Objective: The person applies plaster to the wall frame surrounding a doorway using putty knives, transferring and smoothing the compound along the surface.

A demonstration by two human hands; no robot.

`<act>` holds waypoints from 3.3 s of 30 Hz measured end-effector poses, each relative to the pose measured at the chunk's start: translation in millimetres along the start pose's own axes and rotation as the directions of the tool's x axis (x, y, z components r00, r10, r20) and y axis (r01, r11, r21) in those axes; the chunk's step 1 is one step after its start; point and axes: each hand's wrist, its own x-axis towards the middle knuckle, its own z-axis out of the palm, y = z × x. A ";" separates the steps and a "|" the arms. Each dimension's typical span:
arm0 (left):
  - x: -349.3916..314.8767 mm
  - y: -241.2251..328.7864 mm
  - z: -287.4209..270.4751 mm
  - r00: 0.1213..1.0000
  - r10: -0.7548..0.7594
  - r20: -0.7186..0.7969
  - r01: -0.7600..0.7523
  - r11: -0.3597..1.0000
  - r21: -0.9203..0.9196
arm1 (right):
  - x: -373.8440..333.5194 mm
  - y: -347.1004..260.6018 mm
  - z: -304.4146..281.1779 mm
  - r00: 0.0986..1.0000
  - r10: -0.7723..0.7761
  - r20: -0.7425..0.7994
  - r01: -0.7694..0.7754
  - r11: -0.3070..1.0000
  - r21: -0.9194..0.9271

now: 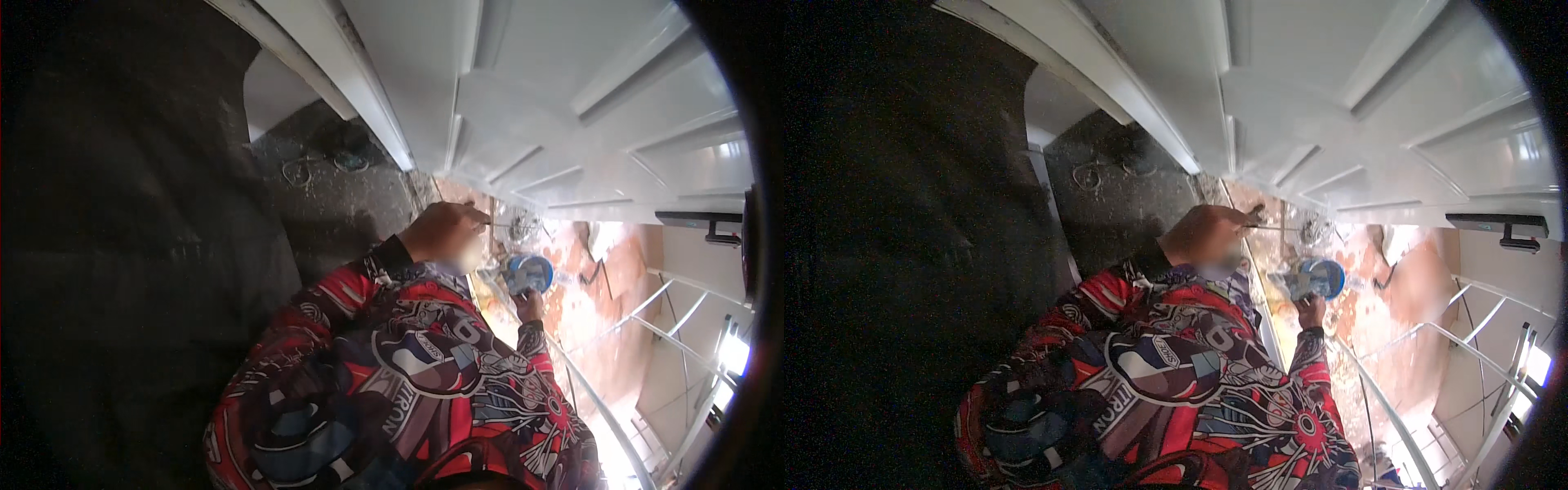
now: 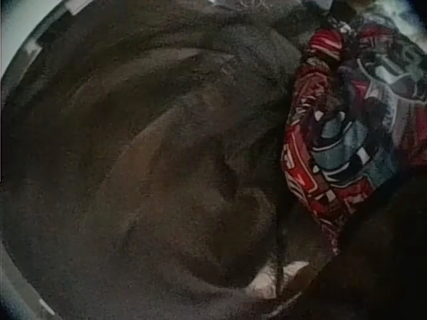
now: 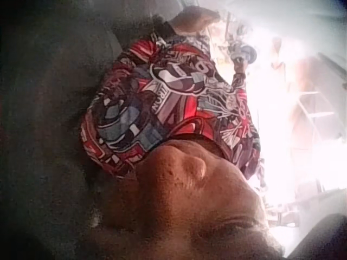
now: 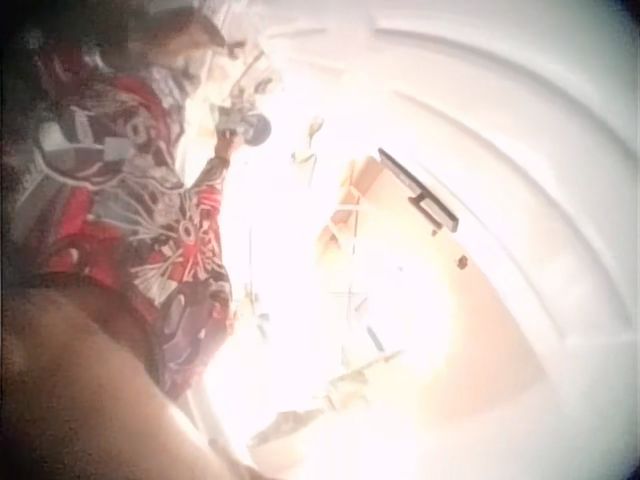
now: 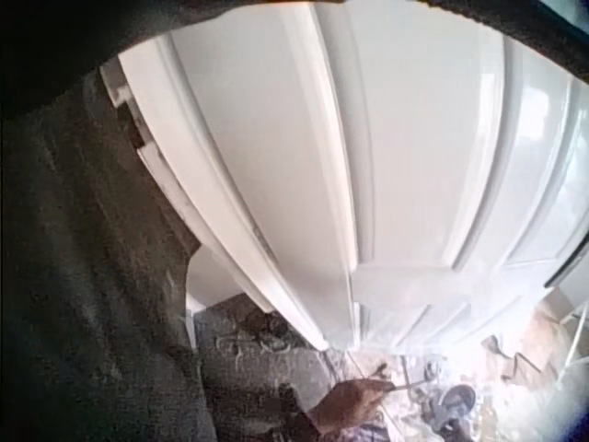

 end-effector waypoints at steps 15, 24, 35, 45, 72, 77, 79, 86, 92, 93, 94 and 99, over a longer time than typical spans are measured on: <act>-4.1 -76.1 4.2 0.988 0.036 0.152 -0.033 0.999 -0.023 | 2.7 -32.9 3.4 0.832 0.504 -0.231 -0.234 0.697 0.678; -47.2 -67.9 -3.8 0.966 -0.175 0.193 0.165 0.984 0.069 | -29.2 -49.8 -13.3 0.830 0.509 -0.227 -0.224 0.678 0.700; -46.5 -64.8 13.6 0.939 -0.217 0.268 0.230 0.973 -0.018 | -49.4 -59.6 -4.0 0.761 0.570 -0.310 -0.211 0.670 0.712; -40.7 -82.4 16.6 0.946 -0.175 0.274 0.184 0.983 -0.008 | -78.4 -67.7 -5.7 0.766 0.566 -0.304 -0.247 0.696 0.675; -3.8 -69.8 39.4 0.892 0.149 0.427 -0.063 0.976 -0.209 | -164.8 -21.3 2.0 0.628 0.575 -0.524 -0.075 0.715 0.695; -13.8 -67.4 41.4 0.863 -0.054 0.502 0.054 0.998 0.013 | -141.5 -25.3 15.7 0.777 0.265 -0.570 -0.379 0.921 -0.089; -5.9 -69.3 60.9 0.835 -0.106 0.540 0.021 0.987 0.160 | -126.0 -25.5 19.0 0.687 0.110 -0.718 -0.164 0.986 -0.005; 46.2 -78.3 84.2 0.838 0.000 0.546 -0.067 0.992 0.103 | -151.7 -127.5 49.8 0.475 0.074 -0.877 0.086 0.988 0.129; 95.6 -48.5 98.5 0.808 -0.098 0.581 0.195 0.975 -0.108 | -139.4 -104.1 69.9 0.370 -0.053 -0.928 0.062 0.998 -0.032; 90.0 -33.5 109.1 0.820 -0.115 0.561 0.302 0.919 -0.253 | -136.3 -100.5 68.1 0.350 -0.050 -0.936 0.077 0.997 -0.024; 87.0 -19.3 109.8 0.818 -0.040 0.574 0.225 0.940 -0.255 | -138.1 -102.4 67.5 0.310 -0.169 -0.936 0.059 0.986 -0.159; 87.0 -7.7 119.9 0.730 -0.077 0.679 0.148 0.988 -0.048 | -125.7 -105.5 67.7 0.264 -0.103 -0.959 0.101 0.992 -0.079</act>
